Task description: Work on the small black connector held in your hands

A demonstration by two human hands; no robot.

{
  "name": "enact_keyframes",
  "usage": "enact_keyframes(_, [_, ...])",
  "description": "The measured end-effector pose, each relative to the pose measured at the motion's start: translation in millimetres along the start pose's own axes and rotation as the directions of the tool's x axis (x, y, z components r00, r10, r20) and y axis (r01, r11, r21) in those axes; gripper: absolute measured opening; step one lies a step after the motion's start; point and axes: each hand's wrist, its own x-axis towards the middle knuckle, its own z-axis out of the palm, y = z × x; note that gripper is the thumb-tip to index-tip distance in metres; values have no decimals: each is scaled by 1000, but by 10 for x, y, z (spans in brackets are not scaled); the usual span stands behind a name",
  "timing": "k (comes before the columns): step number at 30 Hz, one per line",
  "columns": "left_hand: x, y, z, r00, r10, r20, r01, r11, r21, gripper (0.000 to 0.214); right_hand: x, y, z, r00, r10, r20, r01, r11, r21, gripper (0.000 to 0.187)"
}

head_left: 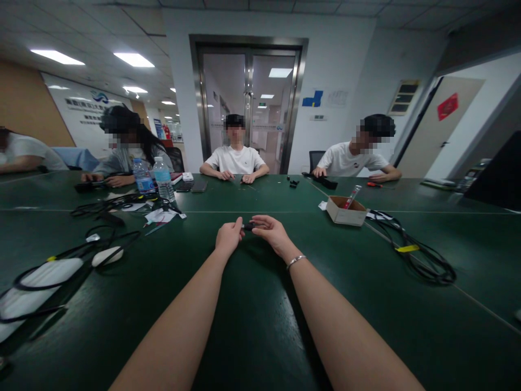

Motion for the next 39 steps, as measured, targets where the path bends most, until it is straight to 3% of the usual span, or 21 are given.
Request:
enact_keyframes(5, [11,-66,39,991,114,66,-114,993,-10,51,-21,27,-46,993,98,-69,-95,994,46,37])
enact_keyframes(13, [73,-150,135,967,228,114,-192,946,-262,27,-5,28,-36,967,216,-135,-213,976,36,11])
enact_keyframes(18, [36,-101,124,974,189,123,-146,944,-296,30,-7,11,-11,960,238,-148,-235,971,38,3])
enact_keyframes(29, [43,-85,109,978,129,167,-85,966,-246,31,-8,25,-26,965,222,-138,-217,975,48,11])
enact_keyframes(39, [37,-83,115,969,178,169,-134,961,-240,28,-7,34,-32,964,230,-137,-225,973,49,12])
